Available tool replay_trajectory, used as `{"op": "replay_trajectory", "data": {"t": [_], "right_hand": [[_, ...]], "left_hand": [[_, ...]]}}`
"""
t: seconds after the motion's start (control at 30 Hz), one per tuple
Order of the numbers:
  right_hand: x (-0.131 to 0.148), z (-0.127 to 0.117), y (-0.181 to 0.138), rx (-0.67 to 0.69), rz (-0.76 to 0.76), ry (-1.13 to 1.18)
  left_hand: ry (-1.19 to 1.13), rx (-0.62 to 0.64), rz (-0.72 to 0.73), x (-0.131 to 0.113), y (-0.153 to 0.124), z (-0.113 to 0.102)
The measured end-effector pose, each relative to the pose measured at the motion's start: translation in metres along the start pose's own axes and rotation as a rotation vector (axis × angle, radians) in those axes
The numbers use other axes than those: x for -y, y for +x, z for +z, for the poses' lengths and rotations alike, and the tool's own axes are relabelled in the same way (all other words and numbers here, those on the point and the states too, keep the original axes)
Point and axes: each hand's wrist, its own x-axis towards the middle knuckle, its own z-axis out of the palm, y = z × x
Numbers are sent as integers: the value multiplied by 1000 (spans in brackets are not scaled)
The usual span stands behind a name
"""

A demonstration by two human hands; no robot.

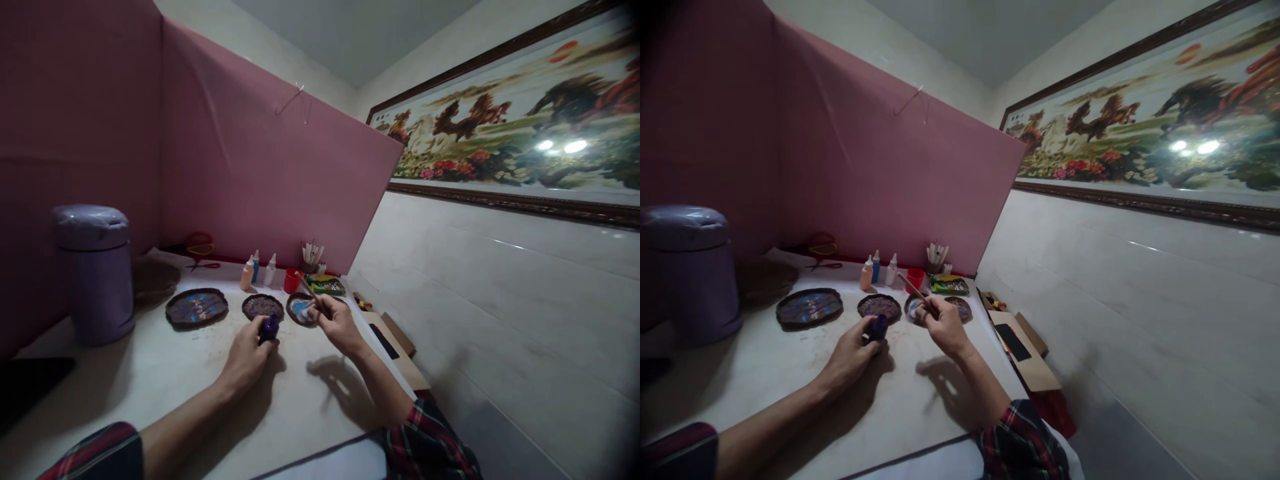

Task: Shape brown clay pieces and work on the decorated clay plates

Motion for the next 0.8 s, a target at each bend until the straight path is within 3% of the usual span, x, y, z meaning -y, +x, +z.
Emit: {"op": "replay_trajectory", "data": {"t": [0.07, 0.23, 0.5, 0.67, 0.8], "right_hand": [[20, 0, 6, 19, -29, 54], [52, 6, 14, 116, -124, -110], [51, 15, 13, 174, -194, -342], [57, 19, 18, 157, -81, -610], [64, 7, 23, 247, -54, -551]], "left_hand": [[0, 35, 35, 1, -1, 2], [-67, 62, 91, -4, -5, 3], [-164, 35, 134, -12, -8, 2], [-143, 0, 148, -11, -9, 3], [-124, 3, 124, -13, -9, 2]]}}
